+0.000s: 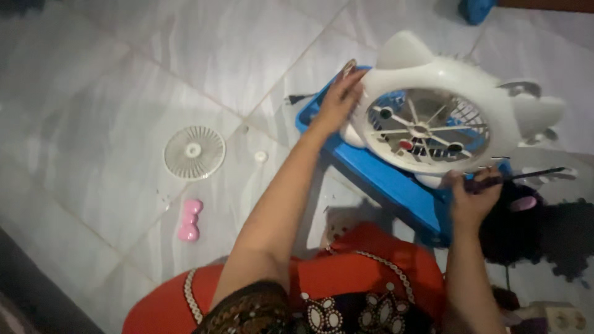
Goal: The person assembles a small white desk fan by attaching the front grille and securing the fan blade to the motor hub. They use a screwdriver to tighten screws on the grille and the central blade nut, then place the assembled fan on a blue plastic tray.
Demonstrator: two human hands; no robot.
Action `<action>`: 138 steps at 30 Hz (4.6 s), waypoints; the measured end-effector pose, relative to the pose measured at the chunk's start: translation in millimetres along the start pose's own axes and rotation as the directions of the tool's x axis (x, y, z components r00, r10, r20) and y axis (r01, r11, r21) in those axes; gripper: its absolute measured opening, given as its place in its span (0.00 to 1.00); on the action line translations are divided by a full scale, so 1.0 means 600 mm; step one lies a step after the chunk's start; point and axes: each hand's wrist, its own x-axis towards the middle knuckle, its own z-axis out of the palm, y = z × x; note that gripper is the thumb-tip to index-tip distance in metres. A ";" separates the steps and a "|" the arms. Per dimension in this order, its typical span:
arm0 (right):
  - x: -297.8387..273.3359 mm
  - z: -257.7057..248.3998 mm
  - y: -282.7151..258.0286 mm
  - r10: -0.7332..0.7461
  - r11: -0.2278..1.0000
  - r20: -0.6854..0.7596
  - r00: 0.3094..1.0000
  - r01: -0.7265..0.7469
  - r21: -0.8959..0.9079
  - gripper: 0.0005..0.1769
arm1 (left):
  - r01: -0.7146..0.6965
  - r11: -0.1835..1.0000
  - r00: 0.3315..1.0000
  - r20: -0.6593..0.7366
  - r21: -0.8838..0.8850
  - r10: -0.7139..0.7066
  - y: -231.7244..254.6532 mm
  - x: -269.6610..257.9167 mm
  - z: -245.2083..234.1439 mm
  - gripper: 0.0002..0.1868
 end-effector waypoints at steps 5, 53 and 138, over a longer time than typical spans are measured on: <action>-0.004 0.009 0.013 -0.084 0.991 -0.083 0.993 0.075 -0.111 0.28 | 0.588 0.629 0.807 -0.420 0.508 -0.415 -0.030 -0.070 -0.061 0.38; -0.021 0.144 -0.238 -0.012 0.606 0.347 0.938 0.283 -0.743 0.39 | 0.475 0.469 0.845 -0.236 0.745 -0.481 0.187 -0.324 -0.082 0.31; -0.058 0.036 -0.461 0.127 0.962 0.355 0.926 -0.203 0.185 0.09 | 0.039 0.318 0.867 -0.190 0.947 0.460 0.569 -0.256 0.108 0.53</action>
